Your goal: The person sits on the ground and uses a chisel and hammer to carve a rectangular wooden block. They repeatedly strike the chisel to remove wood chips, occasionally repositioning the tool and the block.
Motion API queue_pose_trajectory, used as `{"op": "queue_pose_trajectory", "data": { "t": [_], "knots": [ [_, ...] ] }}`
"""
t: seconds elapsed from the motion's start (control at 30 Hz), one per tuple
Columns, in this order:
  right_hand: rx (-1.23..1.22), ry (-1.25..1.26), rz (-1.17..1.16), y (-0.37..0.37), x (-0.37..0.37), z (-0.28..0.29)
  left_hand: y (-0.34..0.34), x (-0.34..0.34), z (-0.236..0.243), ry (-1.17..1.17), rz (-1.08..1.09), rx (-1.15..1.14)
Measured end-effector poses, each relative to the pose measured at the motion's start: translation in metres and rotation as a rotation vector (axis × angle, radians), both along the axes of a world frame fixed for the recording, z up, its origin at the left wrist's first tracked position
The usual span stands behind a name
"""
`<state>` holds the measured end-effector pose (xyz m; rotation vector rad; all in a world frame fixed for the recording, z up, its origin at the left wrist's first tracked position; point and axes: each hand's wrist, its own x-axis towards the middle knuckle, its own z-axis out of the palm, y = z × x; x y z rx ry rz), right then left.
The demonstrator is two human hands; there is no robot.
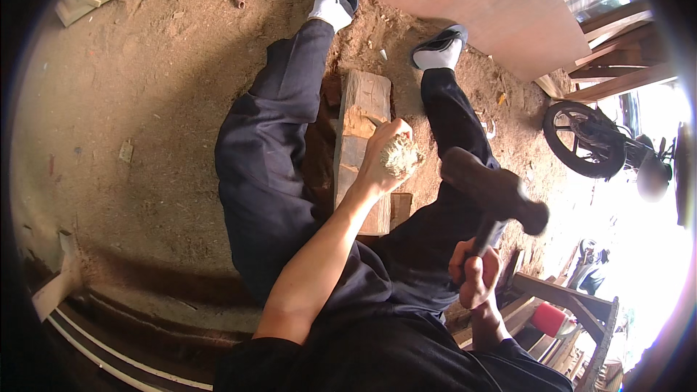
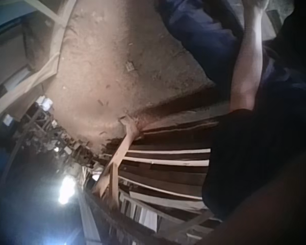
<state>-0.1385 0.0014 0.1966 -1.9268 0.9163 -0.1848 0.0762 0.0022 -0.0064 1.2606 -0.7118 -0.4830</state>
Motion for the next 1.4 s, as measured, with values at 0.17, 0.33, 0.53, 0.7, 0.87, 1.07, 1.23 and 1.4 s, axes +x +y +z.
{"op": "queue_pose_trajectory", "data": {
  "t": [0.17, 0.33, 0.53, 0.7, 0.87, 1.07, 1.23, 1.4],
  "knots": [
    [0.243, 0.020, -0.135, 0.006, 0.004, -0.028, -0.002, -0.009, 0.004, 0.516, -0.007, -0.146],
    [0.446, -0.070, -0.334, -0.003, 0.009, -0.052, -0.003, 0.005, 0.024, 0.419, 0.194, -0.319],
    [0.639, -0.024, -0.427, -0.013, 0.002, -0.080, 0.021, 0.046, 0.036, 0.497, 0.508, -0.020],
    [0.723, -0.001, -0.424, -0.011, -0.004, -0.097, 0.024, 0.046, 0.039, 0.435, 0.438, 0.074],
    [0.736, 0.035, -0.421, -0.006, -0.008, -0.102, 0.009, 0.048, 0.065, 0.118, 0.087, 0.061],
    [0.681, 0.074, -0.399, -0.004, -0.012, -0.109, 0.009, 0.043, 0.066, 0.159, 0.011, 0.016],
    [0.642, 0.093, -0.381, 0.001, -0.011, -0.108, 0.010, 0.042, 0.065, 0.205, 0.013, 0.049],
    [0.620, 0.086, -0.370, 0.004, -0.011, -0.104, 0.013, 0.043, 0.063, 0.134, -0.030, 0.085]
  ]
}}
